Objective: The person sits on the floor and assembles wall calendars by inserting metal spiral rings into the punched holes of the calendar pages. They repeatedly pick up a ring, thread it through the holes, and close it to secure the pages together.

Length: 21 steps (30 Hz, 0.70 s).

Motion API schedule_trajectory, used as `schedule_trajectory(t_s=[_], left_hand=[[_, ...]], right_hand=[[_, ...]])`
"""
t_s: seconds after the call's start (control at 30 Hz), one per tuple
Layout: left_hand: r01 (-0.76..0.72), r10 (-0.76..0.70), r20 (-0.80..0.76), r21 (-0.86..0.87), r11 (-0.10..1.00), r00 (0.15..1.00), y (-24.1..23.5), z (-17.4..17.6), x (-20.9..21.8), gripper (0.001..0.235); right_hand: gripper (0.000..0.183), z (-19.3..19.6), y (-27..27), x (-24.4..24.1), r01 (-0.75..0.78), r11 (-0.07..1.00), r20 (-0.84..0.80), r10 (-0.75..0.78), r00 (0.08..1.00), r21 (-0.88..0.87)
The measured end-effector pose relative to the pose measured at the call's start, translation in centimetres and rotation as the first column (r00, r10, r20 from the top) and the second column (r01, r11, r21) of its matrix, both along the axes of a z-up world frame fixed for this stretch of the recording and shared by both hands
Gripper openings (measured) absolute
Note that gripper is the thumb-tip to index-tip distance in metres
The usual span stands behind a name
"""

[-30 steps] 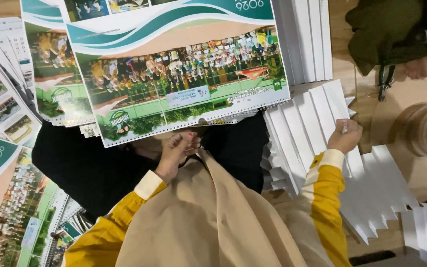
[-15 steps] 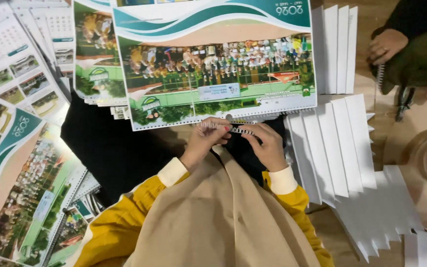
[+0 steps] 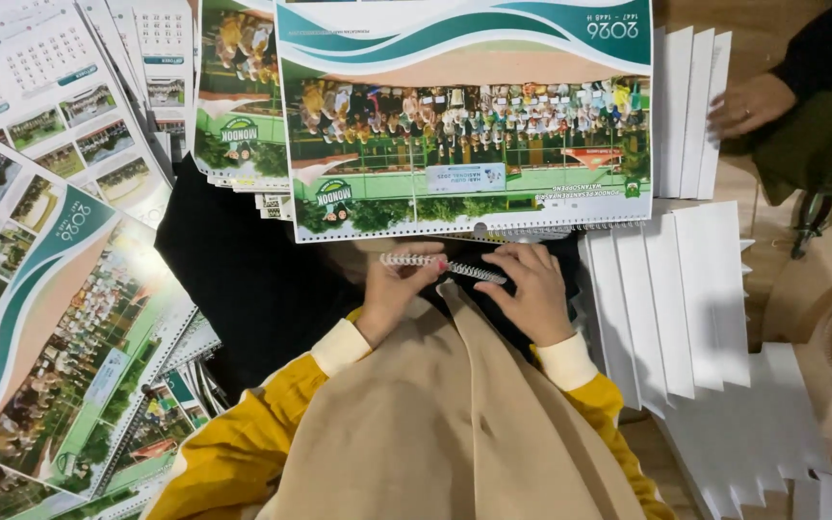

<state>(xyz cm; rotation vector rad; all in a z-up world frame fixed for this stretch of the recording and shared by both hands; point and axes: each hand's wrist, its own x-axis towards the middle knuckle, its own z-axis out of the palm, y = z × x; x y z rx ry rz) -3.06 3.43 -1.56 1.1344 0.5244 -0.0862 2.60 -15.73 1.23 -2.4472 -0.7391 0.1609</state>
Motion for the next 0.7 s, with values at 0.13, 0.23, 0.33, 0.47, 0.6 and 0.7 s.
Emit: schedule_trajectory(t_s=[0.13,0.23,0.33,0.47,0.6,0.7], left_hand=[[0.108,-0.116,0.078,0.107,0.988,0.990,-1.3,3.8,0.9,0.025],[0.071,-0.082,0.113,0.103,0.992,0.990,-1.8,3.4,0.2,0.043],[0.144,-0.133,-0.101,0.107,0.984,0.986,-0.8,0.8,-0.8,0.025],[0.179,-0.310,-0.326,-0.374,0.910,0.893,-0.7,-2.2,-2.0,0.041],[-0.143,-0.030,-0.365,-0.437,0.888,0.930,-0.4,-6.3,-1.9,0.031],[-0.231,0.111,-0.358,-0.313,0.921,0.927,0.8,-3.6,-1.7,0.027]], right_hand=[[0.011,1.1,2.1,-1.3,-0.003,1.000,0.006,0.004,1.000,-0.025],[0.003,0.7,2.2,-1.3,0.134,0.986,-0.101,-0.124,0.987,0.095],[0.013,0.1,1.8,-1.1,0.388,0.861,-0.467,-0.210,0.859,0.328],[0.015,-3.4,1.5,-1.8,0.708,0.525,-0.857,0.083,0.509,0.472],[0.016,-4.4,3.4,-2.7,0.791,0.431,-0.891,0.333,0.308,0.435],[0.019,-5.7,4.4,-2.6,0.835,0.400,-0.903,0.359,0.237,0.378]])
